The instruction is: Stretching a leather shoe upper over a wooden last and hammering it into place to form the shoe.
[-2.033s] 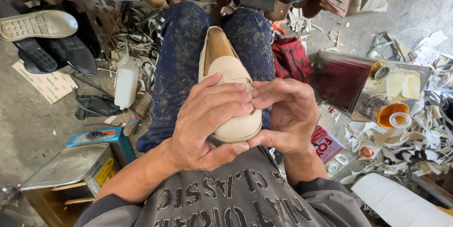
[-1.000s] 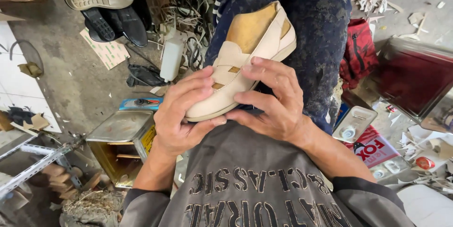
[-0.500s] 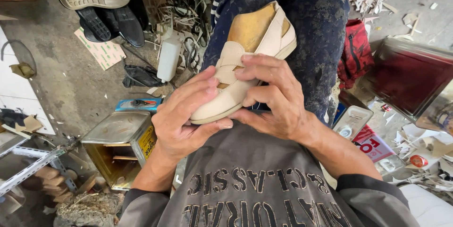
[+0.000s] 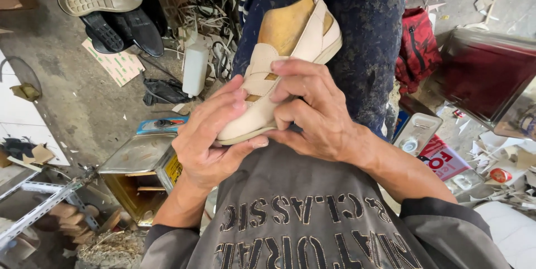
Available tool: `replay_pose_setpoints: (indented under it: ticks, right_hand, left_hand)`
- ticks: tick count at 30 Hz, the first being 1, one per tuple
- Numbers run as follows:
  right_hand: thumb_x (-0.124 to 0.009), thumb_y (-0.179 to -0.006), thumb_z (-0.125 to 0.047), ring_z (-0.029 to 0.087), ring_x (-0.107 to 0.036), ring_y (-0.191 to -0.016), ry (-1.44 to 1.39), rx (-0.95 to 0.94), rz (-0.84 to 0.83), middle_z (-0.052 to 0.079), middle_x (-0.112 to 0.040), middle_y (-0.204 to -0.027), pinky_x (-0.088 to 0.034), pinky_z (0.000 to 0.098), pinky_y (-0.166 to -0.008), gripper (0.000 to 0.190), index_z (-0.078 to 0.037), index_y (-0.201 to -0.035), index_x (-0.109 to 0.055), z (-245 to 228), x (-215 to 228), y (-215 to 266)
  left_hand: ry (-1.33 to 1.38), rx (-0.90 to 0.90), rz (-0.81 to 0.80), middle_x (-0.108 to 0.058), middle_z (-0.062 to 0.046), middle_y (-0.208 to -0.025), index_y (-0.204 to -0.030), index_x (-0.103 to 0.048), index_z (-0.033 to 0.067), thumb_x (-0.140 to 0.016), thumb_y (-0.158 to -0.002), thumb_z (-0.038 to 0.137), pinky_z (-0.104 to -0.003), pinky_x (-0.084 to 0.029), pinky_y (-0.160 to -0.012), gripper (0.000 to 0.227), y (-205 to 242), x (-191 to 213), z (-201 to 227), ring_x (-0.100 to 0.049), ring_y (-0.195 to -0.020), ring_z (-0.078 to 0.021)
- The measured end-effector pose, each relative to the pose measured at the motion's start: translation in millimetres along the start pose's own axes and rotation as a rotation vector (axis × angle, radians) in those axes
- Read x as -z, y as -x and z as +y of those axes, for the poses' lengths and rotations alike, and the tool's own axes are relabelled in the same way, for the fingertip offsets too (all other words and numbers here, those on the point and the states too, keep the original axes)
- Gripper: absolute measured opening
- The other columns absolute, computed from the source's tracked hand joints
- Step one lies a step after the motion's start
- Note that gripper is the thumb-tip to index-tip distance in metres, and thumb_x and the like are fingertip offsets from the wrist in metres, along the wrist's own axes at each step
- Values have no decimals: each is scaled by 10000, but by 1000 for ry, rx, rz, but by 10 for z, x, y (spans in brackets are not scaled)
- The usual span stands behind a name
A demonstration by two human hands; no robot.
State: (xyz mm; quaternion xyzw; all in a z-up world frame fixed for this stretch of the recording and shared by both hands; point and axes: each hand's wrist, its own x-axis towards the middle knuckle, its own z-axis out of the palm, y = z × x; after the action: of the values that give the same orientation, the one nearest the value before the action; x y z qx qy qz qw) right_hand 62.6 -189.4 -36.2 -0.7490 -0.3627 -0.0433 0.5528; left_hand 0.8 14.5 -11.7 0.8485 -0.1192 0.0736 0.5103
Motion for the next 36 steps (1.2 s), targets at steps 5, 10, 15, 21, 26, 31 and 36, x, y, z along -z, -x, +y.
replay_pose_setpoints:
  ticks: [5,10,15,21,26,31,36]
  right_hand:
    - [-777,-925,-232,343,-715,-1083,-122,-59,34,122,-622,-1066,-533,527,-1089,251,-70,-820,-616,25,58,39]
    - [-830,-877,-216,294,-719,-1050,-225,-137,44,100,-650,-1046,-510,462,-1118,219,-78,-832,-667,37,89,-2]
    - [-842,-845,-215,228,-689,-1024,-322,-273,26,84,-652,-1030,-521,450,-1157,204,-86,-839,-685,3,126,-42]
    - [-837,-863,-213,231,-697,-946,-286,-252,-12,61,-646,-942,-598,417,-1043,224,-92,-828,-652,-2,152,-143]
    - [-887,-852,-175,236,-725,-1011,-290,-291,-62,70,-671,-1011,-589,376,-975,230,-100,-851,-670,16,181,-182]
    - [-979,-869,-138,127,-693,-910,-316,-407,-82,45,-672,-1017,-590,269,-893,699,-59,-1362,-489,51,180,-208]
    - [-768,-1021,-280,392,-675,-1243,-186,-98,-91,229,-657,-1271,-587,478,-1105,517,19,-1371,-532,174,96,-121]
  left_hand:
    - [27,28,23,-690,-286,-1163,-1168,-627,-29,-770,-920,239,-553,-620,-1104,392,-38,-40,101,-712,-1174,-484]
    - [31,16,77,-687,-255,-1132,-1147,-619,-14,-687,-975,290,-551,-644,-1050,356,-61,-120,82,-724,-1140,-487]
    - [43,15,137,-653,-232,-1102,-1148,-594,11,-681,-977,270,-572,-655,-1029,322,-88,-162,91,-727,-1069,-464]
    - [39,28,182,-635,-206,-1062,-1135,-581,36,-678,-971,268,-573,-670,-1001,300,-82,-201,88,-709,-1021,-393]
    - [77,52,185,-607,-199,-1066,-1131,-578,35,-689,-959,231,-593,-663,-1009,283,-63,-209,61,-696,-1010,-382]
    - [150,66,221,-592,-222,-1072,-1137,-563,32,-714,-932,181,-589,-637,-1058,296,-83,-188,29,-675,-1035,-325]
    - [-13,206,11,-613,-210,-1155,-1135,-585,32,-758,-912,288,-500,-588,-1100,381,-106,32,51,-712,-1196,-438]
